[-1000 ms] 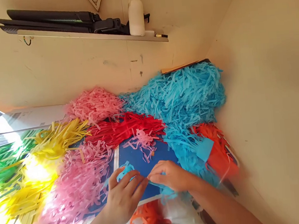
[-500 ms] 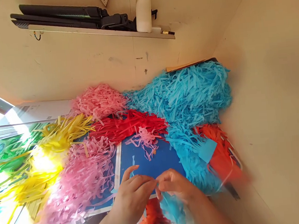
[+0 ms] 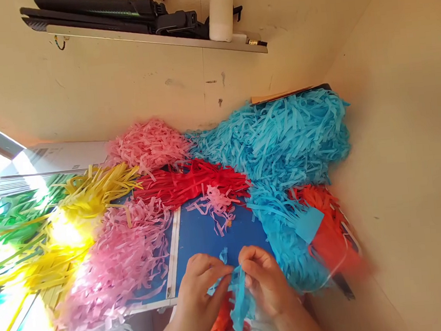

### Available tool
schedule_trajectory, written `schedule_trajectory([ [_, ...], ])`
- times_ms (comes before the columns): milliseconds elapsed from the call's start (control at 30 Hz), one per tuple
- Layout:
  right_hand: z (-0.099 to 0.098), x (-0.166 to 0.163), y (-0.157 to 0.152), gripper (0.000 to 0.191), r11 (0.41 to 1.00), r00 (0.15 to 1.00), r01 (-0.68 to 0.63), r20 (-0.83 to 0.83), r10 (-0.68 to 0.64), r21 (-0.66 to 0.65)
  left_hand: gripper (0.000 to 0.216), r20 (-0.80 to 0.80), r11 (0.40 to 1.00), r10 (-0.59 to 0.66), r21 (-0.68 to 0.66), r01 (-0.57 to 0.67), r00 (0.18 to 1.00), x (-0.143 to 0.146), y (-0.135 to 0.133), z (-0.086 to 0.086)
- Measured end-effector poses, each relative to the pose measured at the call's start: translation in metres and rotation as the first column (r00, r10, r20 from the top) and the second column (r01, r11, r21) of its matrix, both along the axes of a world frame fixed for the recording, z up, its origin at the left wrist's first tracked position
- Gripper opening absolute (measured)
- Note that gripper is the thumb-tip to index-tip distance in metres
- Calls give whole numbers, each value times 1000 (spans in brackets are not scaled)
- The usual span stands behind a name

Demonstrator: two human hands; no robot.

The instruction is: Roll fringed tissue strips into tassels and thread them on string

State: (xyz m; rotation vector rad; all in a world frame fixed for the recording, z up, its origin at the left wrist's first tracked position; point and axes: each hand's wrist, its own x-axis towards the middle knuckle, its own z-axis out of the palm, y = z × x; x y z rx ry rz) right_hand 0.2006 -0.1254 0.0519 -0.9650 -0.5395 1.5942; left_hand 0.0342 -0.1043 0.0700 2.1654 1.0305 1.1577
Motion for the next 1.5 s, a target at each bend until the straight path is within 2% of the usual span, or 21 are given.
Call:
schedule_trajectory([
  [133, -1, 0, 0, 33, 999, 999, 38, 35, -38, -1, 12, -5, 997, -16, 77, 16, 1000, -4, 3, 6],
  [233, 1, -4, 0, 34, 996, 997, 58, 51, -61, 61, 4, 0, 992, 34, 120, -34, 999, 5, -1, 3],
  [367, 0, -6, 0, 29, 982, 986, 93, 124, -114, 162, 4, 45, 996, 47, 80, -50, 998, 17, -3, -7],
  [467, -8, -7, -2, 21, 975, 968, 127, 191, -162, 184, 7, 110, 999, 31, 22, -34, 993, 20, -2, -12],
  [567, -15, -10, -6, 15, 965, 954, 161, 220, -206, 207, 9, 169, 996, 41, -83, -27, 985, 21, -4, -16],
  [667, -12, -12, -7, 13, 950, 928, 127, 305, -216, 285, 12, 252, 955, 129, -293, -51, 959, 20, -4, -18],
  [733, -5, -8, 0, 15, 934, 907, 34, 381, -178, 357, 11, 298, 858, 194, -513, -14, 935, 16, -1, -18],
  [767, -1, -3, 8, 15, 922, 885, -43, 443, -144, 386, 16, 320, 781, 198, -623, 49, 926, 14, 2, -17],
  [800, 2, 5, 19, 14, 909, 834, -132, 540, -115, 396, 22, 349, 690, 188, -712, 130, 918, 11, 5, -16],
  [833, 4, 13, 34, 15, 900, 718, -238, 690, -90, 365, 26, 389, 600, 184, -772, 210, 903, 8, 8, -15],
  [867, 5, 23, 52, 16, 894, 548, -337, 834, -68, 295, 29, 437, 518, 195, -806, 285, 878, 5, 10, -14],
  [900, 4, 34, 72, 21, 904, 299, -387, 952, -64, 183, 30, 488, 450, 231, -821, 352, 842, 4, 12, -13],
  [933, 1, 44, 93, 26, 912, -20, -410, 1000, -24, 14, 31, 535, 396, 282, -821, 411, 796, 3, 13, -12],
  [967, -3, 53, 114, 27, 915, -136, -401, 991, -6, -50, 32, 573, 353, 332, -812, 464, 750, 4, 13, -11],
  [1033, -12, 64, 149, 29, 905, -278, -404, 960, 18, -134, 33, 621, 289, 394, -784, 550, 678, 7, 11, -11],
  [1133, -24, 67, 180, 30, 882, -385, -424, 923, 30, -205, 43, 616, 247, 415, -785, 569, 670, 14, 6, -15],
  [1267, -26, 64, 187, 29, 874, -467, -417, 884, 27, -248, 54, 538, 224, 399, -842, 490, 743, 15, 4, -23],
  [1400, -19, 71, 178, 29, 897, -445, -398, 895, -4, -194, 56, 480, 277, 379, -875, 398, 791, 14, 6, -25],
  [1500, -18, 80, 167, 32, 910, -402, -382, 916, -8, -160, 56, 486, 276, 362, -871, 407, 795, 19, 6, -28],
])
